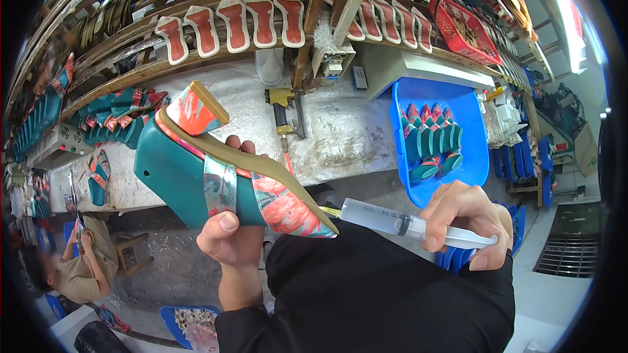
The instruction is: The person takes shoes on shoe lasts, applies liquid along their edges using a syringe, and places them into a blue bin.
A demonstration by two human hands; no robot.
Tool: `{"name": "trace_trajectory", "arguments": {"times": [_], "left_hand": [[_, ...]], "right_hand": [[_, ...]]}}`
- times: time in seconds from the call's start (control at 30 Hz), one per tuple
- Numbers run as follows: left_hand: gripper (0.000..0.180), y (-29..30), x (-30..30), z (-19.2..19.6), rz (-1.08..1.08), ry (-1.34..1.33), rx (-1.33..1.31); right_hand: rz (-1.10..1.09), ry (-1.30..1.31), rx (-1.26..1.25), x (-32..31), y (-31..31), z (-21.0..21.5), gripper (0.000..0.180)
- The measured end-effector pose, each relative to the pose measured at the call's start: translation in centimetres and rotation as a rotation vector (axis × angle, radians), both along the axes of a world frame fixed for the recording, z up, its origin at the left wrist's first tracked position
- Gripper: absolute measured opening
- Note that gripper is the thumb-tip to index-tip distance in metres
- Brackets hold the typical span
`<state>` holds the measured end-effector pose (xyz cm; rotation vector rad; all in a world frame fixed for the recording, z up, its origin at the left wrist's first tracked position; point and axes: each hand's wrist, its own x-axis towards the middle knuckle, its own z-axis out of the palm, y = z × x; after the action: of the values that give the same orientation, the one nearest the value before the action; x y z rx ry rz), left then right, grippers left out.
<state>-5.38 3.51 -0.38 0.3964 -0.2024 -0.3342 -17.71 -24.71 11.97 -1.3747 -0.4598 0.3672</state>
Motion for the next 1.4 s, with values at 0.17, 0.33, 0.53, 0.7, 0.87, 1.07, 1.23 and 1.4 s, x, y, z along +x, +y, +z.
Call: {"name": "trace_trajectory", "arguments": {"times": [0.17,0.33,0.53,0.7,0.87,1.07,1.23,1.4], "left_hand": [[0.090,0.1,0.3,-0.3,0.015,0.098,-0.067],[0.086,0.0,0.5,0.0,0.057,0.243,-0.123],[0.080,0.1,1.1,-0.1,0.096,0.360,-0.193],[0.075,0.6,2.1,-0.8,0.128,0.481,-0.264],[0.072,1.3,2.6,-1.3,0.142,0.520,-0.281],[0.068,1.5,2.9,-1.6,0.150,0.557,-0.278],[0.061,1.5,2.9,-1.9,0.182,0.563,-0.249],[0.057,1.7,3.3,-2.6,0.181,0.589,-0.253]], "right_hand": [[-0.014,0.001,0.026,0.0,0.2,-0.6,0.058],[-0.023,0.002,0.052,0.0,0.2,-1.0,0.059],[-0.035,-0.008,0.071,-0.3,0.1,-1.4,0.059],[-0.048,0.012,0.086,-1.0,-0.2,-1.9,0.059],[-0.042,0.020,0.093,-1.4,-0.5,-2.1,0.059],[-0.060,0.032,0.109,-1.9,-0.7,-2.3,0.059],[-0.070,0.042,0.115,-2.2,-1.0,-2.6,0.060],[-0.125,0.082,0.109,-2.7,-1.8,-2.5,0.059]]}}
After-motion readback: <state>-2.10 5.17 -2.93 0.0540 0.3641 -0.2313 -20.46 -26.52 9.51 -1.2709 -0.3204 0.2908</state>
